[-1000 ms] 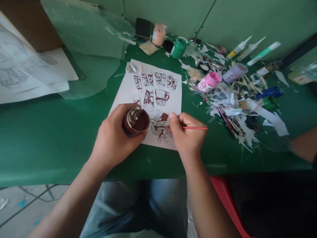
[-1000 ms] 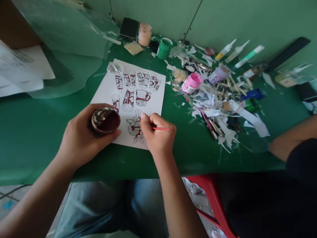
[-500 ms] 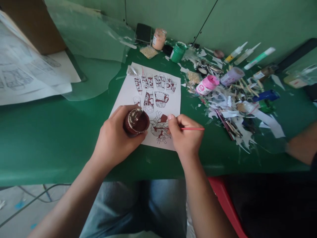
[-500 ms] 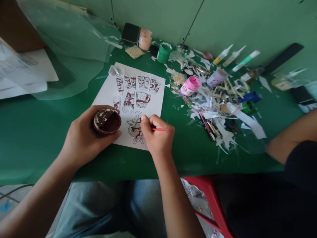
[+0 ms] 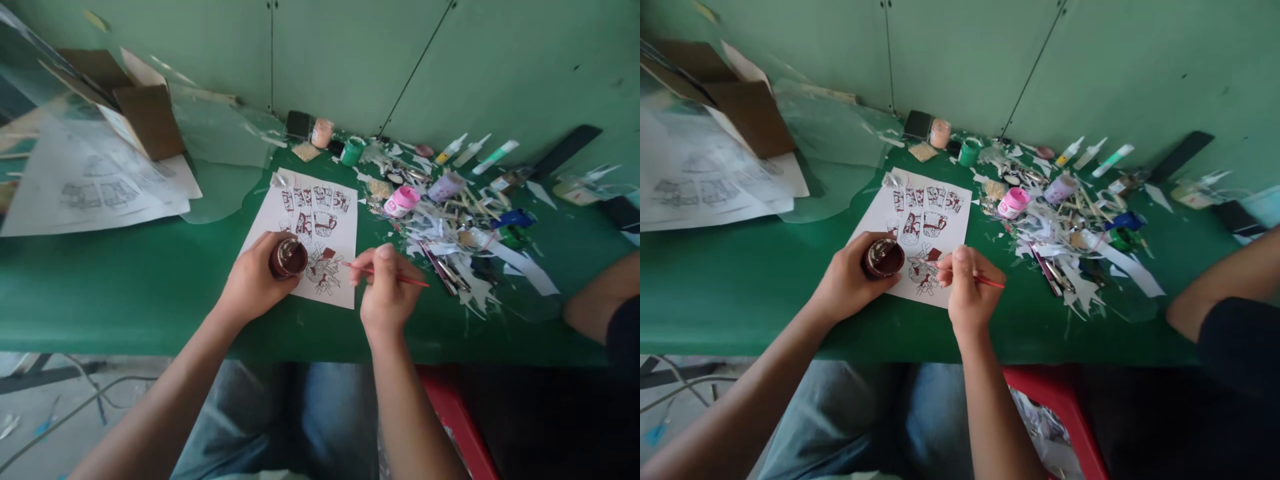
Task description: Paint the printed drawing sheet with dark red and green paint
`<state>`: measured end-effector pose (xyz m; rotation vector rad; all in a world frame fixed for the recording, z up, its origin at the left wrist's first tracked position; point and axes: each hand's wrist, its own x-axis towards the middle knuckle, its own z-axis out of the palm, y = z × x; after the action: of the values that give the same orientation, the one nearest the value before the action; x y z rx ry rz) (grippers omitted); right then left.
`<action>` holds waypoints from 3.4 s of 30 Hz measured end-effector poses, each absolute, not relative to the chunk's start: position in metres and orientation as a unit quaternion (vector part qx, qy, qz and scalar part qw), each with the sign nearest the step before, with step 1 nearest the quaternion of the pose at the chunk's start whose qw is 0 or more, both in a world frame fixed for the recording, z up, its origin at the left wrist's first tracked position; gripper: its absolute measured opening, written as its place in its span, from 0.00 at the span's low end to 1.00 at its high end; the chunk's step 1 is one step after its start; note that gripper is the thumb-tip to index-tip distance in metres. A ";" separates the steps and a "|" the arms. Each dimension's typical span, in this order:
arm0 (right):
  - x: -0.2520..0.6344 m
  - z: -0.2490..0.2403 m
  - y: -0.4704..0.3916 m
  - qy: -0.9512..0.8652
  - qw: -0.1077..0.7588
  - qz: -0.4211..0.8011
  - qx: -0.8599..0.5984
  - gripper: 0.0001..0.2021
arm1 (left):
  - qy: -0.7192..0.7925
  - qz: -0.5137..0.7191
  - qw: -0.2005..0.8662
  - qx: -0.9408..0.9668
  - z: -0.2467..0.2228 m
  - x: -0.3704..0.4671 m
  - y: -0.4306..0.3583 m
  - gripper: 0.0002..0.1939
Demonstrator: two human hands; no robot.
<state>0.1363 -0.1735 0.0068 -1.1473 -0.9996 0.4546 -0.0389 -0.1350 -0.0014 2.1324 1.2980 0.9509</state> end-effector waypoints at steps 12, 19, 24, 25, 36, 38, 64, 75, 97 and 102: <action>0.128 0.015 -0.181 -0.479 0.646 0.327 -0.497 0.22 | 0.446 0.349 0.215 0.795 0.009 -0.043 -0.146 0.23; 0.141 0.018 -0.173 -0.448 0.679 0.315 -0.489 0.22 | 0.459 0.354 0.215 0.786 0.009 -0.045 -0.147 0.22; 0.163 0.011 -0.155 -0.370 0.692 0.357 -0.507 0.26 | 0.487 0.461 0.301 0.678 0.017 -0.045 -0.136 0.23; 0.166 0.009 -0.153 -0.367 0.681 0.372 -0.512 0.26 | 0.495 0.486 0.300 0.655 0.022 -0.042 -0.131 0.23; 0.147 -0.006 -0.163 -0.250 0.669 0.437 -0.547 0.27 | 0.425 0.555 0.250 0.669 0.052 0.010 -0.028 0.22; 0.139 -0.005 -0.167 -0.244 0.657 0.467 -0.540 0.25 | 0.419 0.558 0.250 0.671 0.045 0.010 -0.007 0.23; 0.124 -0.016 -0.064 -0.655 0.536 0.332 -0.417 0.26 | 0.350 0.576 0.237 0.700 -0.030 0.007 0.065 0.22; 0.122 -0.017 -0.066 -0.692 0.498 0.311 -0.420 0.24 | 0.329 0.590 0.230 0.700 -0.028 0.007 0.062 0.20; 0.123 -0.016 -0.066 -0.687 0.514 0.310 -0.411 0.23 | 0.363 0.572 0.224 0.701 -0.024 0.009 0.053 0.22; 0.140 0.000 -0.052 -0.576 0.705 0.209 -0.357 0.21 | 0.360 0.494 0.228 0.758 -0.020 0.007 0.045 0.26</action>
<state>0.1395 -0.0518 -0.0002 -0.7948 -1.2816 0.4649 0.0071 0.0447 -0.0198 2.0867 0.9929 1.3622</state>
